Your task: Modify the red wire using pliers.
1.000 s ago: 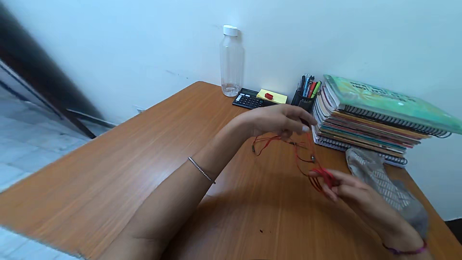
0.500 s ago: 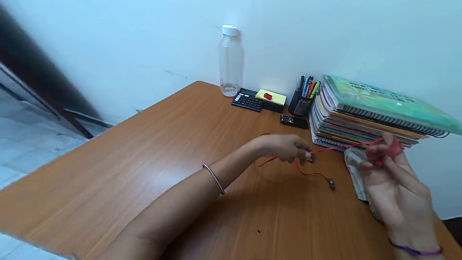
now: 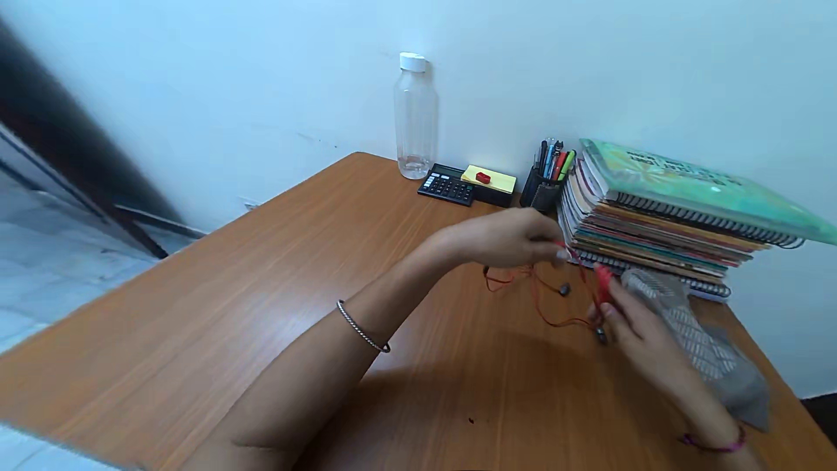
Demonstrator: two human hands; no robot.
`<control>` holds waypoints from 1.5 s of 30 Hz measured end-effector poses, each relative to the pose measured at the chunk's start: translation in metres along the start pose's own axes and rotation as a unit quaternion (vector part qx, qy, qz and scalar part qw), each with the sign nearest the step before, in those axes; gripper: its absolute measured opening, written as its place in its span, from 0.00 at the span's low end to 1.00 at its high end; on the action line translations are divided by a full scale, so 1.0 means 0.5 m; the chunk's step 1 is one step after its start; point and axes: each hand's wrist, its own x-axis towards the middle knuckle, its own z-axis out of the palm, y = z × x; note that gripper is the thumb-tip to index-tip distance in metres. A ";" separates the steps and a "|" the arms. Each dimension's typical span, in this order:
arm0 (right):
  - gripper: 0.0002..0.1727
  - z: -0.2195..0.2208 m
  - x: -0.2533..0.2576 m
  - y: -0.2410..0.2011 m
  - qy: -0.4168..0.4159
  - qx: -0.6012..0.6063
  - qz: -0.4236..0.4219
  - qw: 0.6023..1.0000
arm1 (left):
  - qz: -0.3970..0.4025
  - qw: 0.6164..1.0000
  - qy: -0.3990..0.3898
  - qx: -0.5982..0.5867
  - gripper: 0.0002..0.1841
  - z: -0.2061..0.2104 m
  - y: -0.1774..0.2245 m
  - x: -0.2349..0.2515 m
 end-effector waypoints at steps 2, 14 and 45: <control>0.23 -0.001 -0.004 -0.012 -0.088 0.140 -0.002 0.986 | 0.010 0.999 0.048 0.000 0.13 -0.014 -0.012 -0.004; 0.22 -0.027 -0.008 -0.026 -0.109 0.589 -0.058 0.799 | -0.086 0.992 -0.091 0.009 0.19 0.070 -0.051 0.044; 0.20 -0.012 -0.015 -0.043 -0.019 0.636 0.023 0.771 | -0.042 0.990 -0.058 -0.122 0.17 0.143 -0.033 0.064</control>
